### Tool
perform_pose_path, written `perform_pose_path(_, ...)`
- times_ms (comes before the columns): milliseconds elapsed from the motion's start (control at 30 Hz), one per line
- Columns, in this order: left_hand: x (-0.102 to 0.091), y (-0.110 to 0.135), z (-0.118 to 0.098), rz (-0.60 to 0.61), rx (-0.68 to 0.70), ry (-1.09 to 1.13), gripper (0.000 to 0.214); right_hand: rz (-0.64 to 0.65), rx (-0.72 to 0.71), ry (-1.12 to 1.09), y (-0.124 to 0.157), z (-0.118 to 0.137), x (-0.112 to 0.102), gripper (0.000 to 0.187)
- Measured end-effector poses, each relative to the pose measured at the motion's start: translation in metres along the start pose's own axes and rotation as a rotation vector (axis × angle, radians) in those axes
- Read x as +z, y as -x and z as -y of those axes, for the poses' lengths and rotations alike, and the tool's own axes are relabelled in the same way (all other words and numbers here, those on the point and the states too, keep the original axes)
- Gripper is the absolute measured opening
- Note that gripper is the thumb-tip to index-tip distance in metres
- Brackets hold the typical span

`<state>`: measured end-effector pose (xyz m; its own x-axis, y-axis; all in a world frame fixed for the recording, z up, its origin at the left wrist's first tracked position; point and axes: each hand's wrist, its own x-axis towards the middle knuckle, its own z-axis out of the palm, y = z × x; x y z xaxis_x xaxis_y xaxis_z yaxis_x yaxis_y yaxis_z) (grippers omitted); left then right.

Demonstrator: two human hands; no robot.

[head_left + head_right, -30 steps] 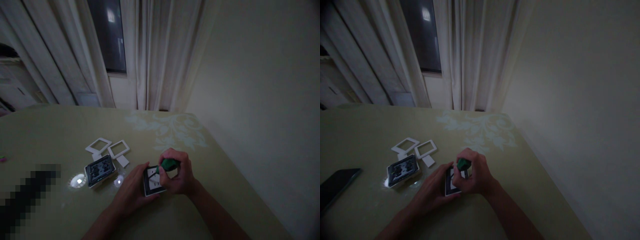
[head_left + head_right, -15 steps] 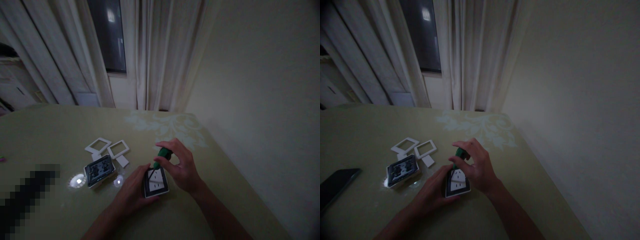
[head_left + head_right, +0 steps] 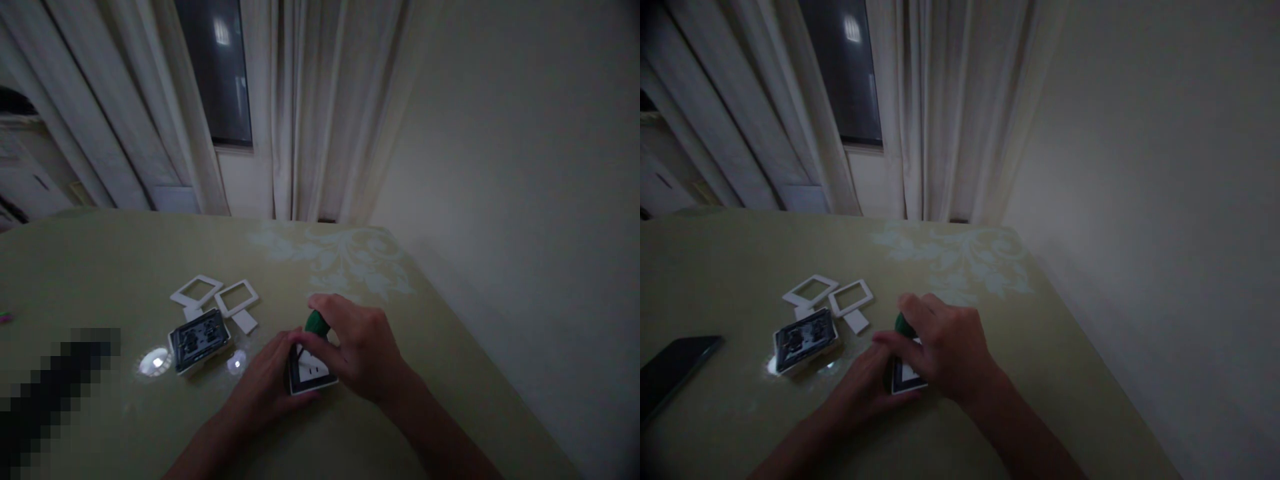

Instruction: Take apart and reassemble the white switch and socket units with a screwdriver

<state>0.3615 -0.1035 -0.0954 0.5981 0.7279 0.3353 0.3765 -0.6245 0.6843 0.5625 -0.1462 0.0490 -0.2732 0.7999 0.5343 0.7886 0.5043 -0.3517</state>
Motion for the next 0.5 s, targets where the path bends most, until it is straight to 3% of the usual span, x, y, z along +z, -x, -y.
perform_pose_path(133,-0.001,-0.002,-0.013,0.129,0.007,0.049,0.05,0.145,-0.113,-0.147,0.002,0.007,-0.005,0.033)
perform_pose_path(233,0.001,-0.002,-0.017,0.144,0.004,0.073,0.046,0.192,-0.131,-0.105,0.003,0.012,-0.012,0.034)
perform_pose_path(400,0.005,-0.002,-0.008,0.126,0.02,0.058,0.073,0.089,0.023,0.162,-0.009,0.008,-0.016,0.036)
perform_pose_path(500,0.004,-0.004,-0.008,0.107,0.019,0.064,0.084,0.186,-0.012,0.161,-0.023,0.004,-0.019,0.031)
